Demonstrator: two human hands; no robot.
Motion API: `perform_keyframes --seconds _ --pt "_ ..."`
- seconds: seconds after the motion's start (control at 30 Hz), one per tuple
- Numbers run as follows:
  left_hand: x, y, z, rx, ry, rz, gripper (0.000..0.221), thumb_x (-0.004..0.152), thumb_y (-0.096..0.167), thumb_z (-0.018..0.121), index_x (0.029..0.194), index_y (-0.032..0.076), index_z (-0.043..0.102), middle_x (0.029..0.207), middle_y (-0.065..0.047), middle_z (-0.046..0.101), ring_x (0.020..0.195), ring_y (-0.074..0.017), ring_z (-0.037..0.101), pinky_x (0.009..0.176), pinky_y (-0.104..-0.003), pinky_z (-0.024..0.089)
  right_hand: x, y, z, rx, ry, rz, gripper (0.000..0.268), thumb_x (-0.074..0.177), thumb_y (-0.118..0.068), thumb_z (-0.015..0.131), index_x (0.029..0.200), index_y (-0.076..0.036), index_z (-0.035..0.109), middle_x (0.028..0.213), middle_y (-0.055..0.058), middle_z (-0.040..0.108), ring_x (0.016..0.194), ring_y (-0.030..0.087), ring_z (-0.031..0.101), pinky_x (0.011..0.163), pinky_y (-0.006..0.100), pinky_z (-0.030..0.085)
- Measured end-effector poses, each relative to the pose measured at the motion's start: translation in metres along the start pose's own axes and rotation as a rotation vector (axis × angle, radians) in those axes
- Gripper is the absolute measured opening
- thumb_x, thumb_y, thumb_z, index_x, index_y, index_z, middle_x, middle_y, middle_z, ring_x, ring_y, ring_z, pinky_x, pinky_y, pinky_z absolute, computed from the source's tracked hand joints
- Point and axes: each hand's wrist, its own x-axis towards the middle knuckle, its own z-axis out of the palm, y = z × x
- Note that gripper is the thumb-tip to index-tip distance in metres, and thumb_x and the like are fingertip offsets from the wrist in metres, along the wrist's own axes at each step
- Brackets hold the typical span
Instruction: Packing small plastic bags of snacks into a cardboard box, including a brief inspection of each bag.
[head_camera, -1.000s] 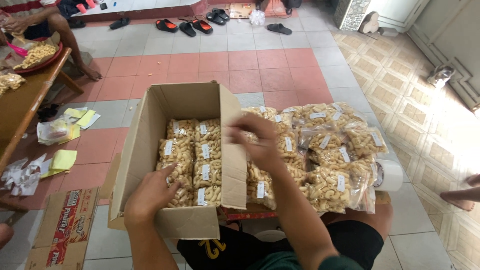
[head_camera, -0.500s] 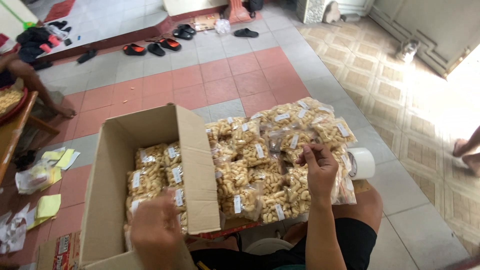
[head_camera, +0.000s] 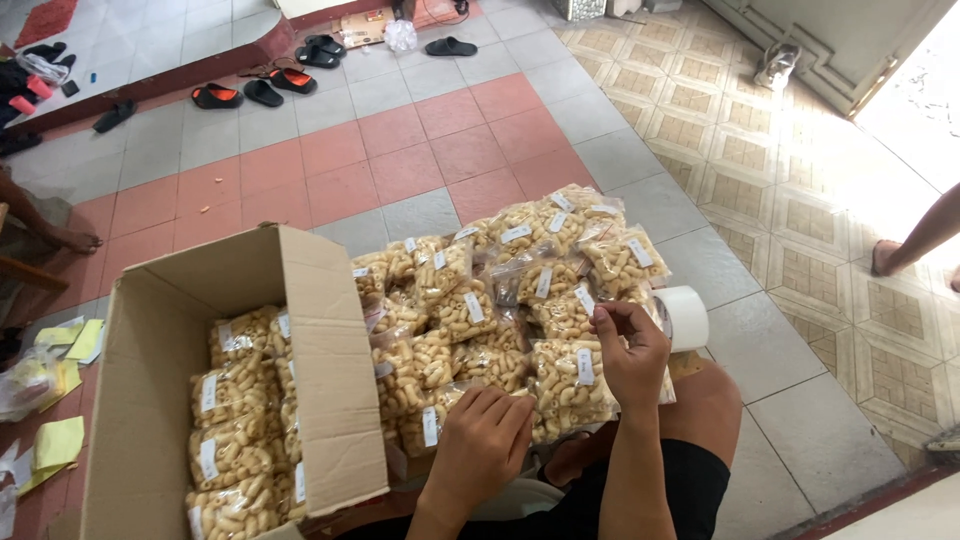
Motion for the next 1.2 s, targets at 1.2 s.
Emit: perform_keyframes --seconds 1.2 --pt "0.027 -0.038 0.107 0.188 -0.257 -0.136 0.078 0.082 0.055 0.071 0.138 0.007 0.045 0.129 -0.013 0.051 0.126 -0.0313 0.047 0.11 -0.051 0.033 0.011 -0.05 -0.068 -0.694 -0.16 0.351 0.037 0.085 -0.039 0.076 0.111 -0.013 0.07 0.098 0.01 0.071 0.085 0.026 0.071 0.071 0.038 0.053"
